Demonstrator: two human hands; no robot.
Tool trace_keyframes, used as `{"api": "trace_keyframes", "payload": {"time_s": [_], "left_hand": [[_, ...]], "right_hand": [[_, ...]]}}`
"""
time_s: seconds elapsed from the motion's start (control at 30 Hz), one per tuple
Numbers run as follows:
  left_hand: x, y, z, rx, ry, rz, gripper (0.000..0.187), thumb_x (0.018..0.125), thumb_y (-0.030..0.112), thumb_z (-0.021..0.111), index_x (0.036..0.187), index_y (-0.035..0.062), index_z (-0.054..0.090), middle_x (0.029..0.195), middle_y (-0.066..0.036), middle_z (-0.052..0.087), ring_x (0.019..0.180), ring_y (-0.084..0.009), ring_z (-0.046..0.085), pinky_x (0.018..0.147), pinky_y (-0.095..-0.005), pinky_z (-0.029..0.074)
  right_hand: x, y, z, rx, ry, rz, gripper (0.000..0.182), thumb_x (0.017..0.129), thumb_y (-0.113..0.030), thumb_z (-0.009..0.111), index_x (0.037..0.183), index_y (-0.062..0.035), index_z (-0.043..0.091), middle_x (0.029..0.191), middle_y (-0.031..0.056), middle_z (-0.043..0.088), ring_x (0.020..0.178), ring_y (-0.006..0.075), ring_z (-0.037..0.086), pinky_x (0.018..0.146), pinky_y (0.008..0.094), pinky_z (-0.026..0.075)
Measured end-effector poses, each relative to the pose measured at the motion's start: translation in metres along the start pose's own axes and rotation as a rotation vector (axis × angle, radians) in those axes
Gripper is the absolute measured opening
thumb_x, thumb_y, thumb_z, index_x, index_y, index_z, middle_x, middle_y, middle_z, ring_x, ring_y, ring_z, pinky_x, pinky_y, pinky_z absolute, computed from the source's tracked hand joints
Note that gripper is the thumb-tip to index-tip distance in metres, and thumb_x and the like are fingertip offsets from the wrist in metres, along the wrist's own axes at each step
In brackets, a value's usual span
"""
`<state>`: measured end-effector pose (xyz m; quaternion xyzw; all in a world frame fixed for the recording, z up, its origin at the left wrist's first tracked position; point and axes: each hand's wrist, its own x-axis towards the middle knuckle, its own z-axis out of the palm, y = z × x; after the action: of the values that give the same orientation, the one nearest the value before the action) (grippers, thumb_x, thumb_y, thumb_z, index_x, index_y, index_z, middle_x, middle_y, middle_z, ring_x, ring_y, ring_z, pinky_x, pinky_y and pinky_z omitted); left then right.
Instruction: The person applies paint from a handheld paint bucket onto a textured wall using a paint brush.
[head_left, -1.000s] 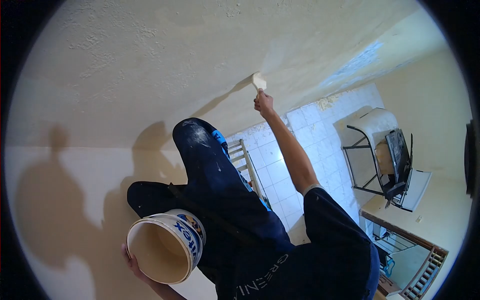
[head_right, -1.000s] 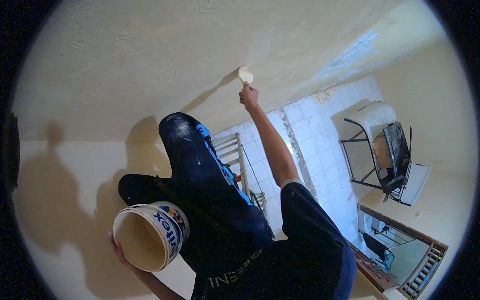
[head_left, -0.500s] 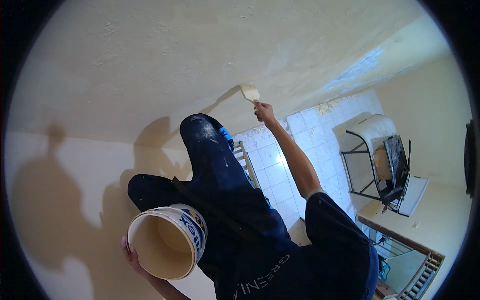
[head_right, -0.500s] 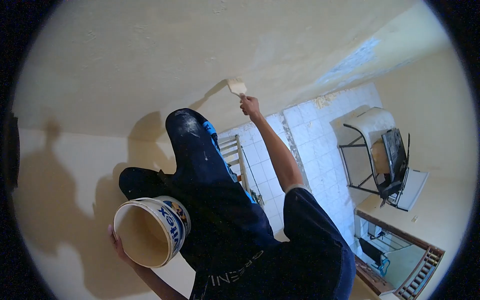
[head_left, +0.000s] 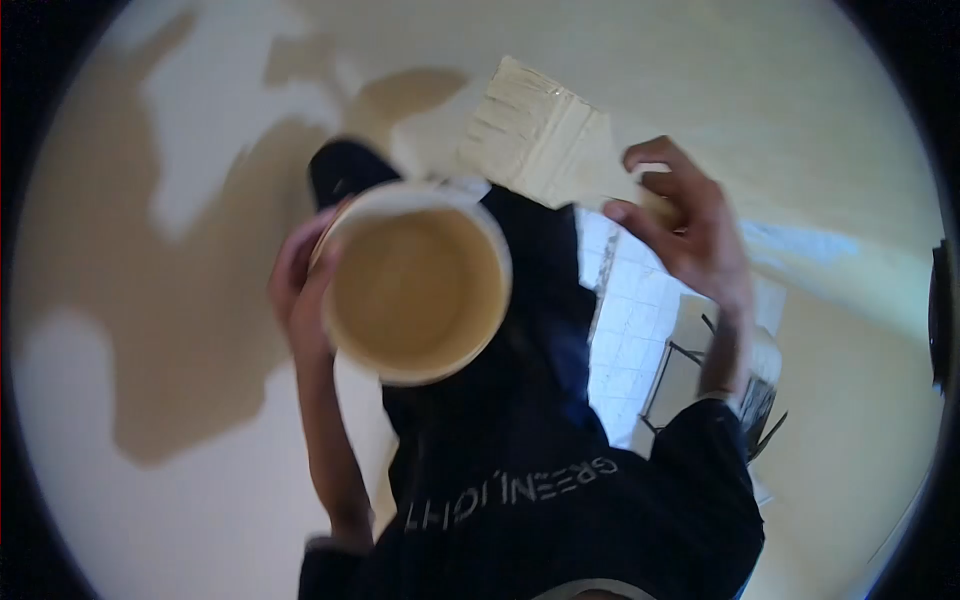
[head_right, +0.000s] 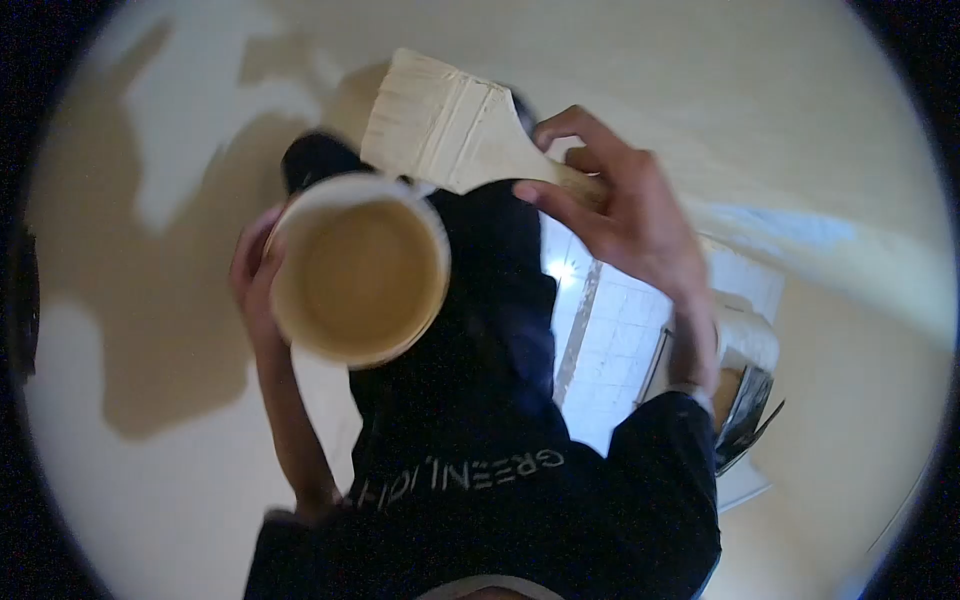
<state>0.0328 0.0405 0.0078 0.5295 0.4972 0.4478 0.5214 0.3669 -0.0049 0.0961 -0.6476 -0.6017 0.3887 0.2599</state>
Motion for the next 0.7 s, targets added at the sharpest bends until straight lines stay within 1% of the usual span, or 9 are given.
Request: {"api": "trace_keyframes", "payload": {"time_s": [0.03,0.1,0.17,0.23,0.33,0.37,0.43,0.63,0.7], "left_hand": [[-0.006,-0.001,0.002,-0.032,0.018,-0.029,0.028,0.087,0.005,0.059,0.114,-0.0037,0.058,0.117,-0.019,0.063,0.109,-0.0242,0.060,0.099,-0.0351,0.042],[-0.003,0.000,0.005,-0.062,0.057,-0.021,0.027,0.088,0.005,0.059,0.114,-0.0026,0.059,0.117,-0.019,0.063,0.109,-0.0234,0.060,0.099,-0.0346,0.043],[-0.002,0.004,0.011,-0.179,-0.020,-0.010,0.024,0.087,0.004,0.060,0.111,-0.0010,0.060,0.116,-0.019,0.063,0.110,-0.0228,0.060,0.098,-0.0345,0.043],[0.005,0.006,0.016,-0.209,-0.013,-0.012,0.024,0.087,0.004,0.060,0.111,-0.0011,0.059,0.116,-0.019,0.063,0.110,-0.0225,0.060,0.098,-0.0345,0.043],[-0.001,-0.002,0.013,-0.277,-0.036,0.010,0.024,0.087,0.004,0.060,0.111,-0.0010,0.059,0.116,-0.020,0.063,0.110,-0.0223,0.060,0.098,-0.0345,0.043],[0.002,-0.002,0.018,-0.311,-0.046,0.008,0.024,0.087,0.004,0.061,0.111,-0.0009,0.059,0.116,-0.020,0.063,0.110,-0.0223,0.060,0.098,-0.0345,0.043],[-0.002,-0.006,0.016,-0.321,-0.041,0.028,0.025,0.087,0.004,0.061,0.111,-0.0010,0.058,0.116,-0.020,0.063,0.110,-0.0224,0.060,0.097,-0.0345,0.043],[0.001,-0.009,0.007,-0.321,-0.035,0.031,0.025,0.087,0.004,0.060,0.111,-0.0010,0.059,0.116,-0.020,0.063,0.110,-0.0223,0.060,0.097,-0.0343,0.044],[0.009,-0.013,0.011,-0.347,-0.028,0.014,0.025,0.087,0.004,0.060,0.111,-0.0009,0.059,0.116,-0.020,0.063,0.109,-0.0223,0.060,0.097,-0.0343,0.044]], "right_hand": [[0.001,-0.013,0.003,-0.031,-0.117,-0.040,0.026,0.086,-0.020,0.069,0.104,-0.0056,0.057,0.063,0.0074,0.062,0.052,0.0113,0.056,0.045,0.0289,0.041],[0.013,-0.020,0.014,-0.185,-0.264,-0.468,0.023,0.083,-0.017,0.071,0.101,-0.0069,0.061,0.072,0.0091,0.066,0.057,0.0176,0.064,0.050,0.0341,0.049],[0.017,-0.041,0.023,-0.407,-0.389,-0.503,0.020,0.082,-0.016,0.070,0.098,-0.0058,0.064,0.070,0.0094,0.064,0.059,0.0226,0.064,0.053,0.0364,0.051],[0.027,-0.063,0.036,-0.753,-0.461,-0.531,0.022,0.079,-0.009,0.071,0.100,-0.0037,0.067,0.070,0.0089,0.065,0.058,0.0201,0.063,0.047,0.0304,0.047],[0.035,-0.063,0.083,-1.019,-0.574,-0.669,0.015,0.075,-0.007,0.070,0.090,-0.0036,0.070,0.066,0.0090,0.064,0.063,0.0208,0.065,0.051,0.0314,0.048],[0.042,-0.060,0.088,-1.019,-0.590,-0.681,0.015,0.075,-0.007,0.070,0.090,-0.0036,0.070,0.066,0.0090,0.064,0.063,0.0208,0.065,0.051,0.0314,0.048],[0.045,-0.060,0.108,-1.037,-0.676,-0.725,0.001,0.069,-0.009,0.068,0.069,-0.0087,0.069,0.072,0.0088,0.065,0.070,0.0204,0.067,0.055,0.0317,0.051],[0.054,-0.059,0.142,-1.089,-0.721,-0.758,0.004,0.070,-0.010,0.069,0.070,-0.0130,0.071,0.071,0.0071,0.065,0.070,0.0204,0.068,0.054,0.0305,0.050],[0.059,-0.049,0.146,-1.070,-0.701,-0.739,0.003,0.067,-0.006,0.069,0.069,-0.0090,0.069,0.068,0.0092,0.065,0.069,0.0204,0.067,0.055,0.0303,0.050]]}}
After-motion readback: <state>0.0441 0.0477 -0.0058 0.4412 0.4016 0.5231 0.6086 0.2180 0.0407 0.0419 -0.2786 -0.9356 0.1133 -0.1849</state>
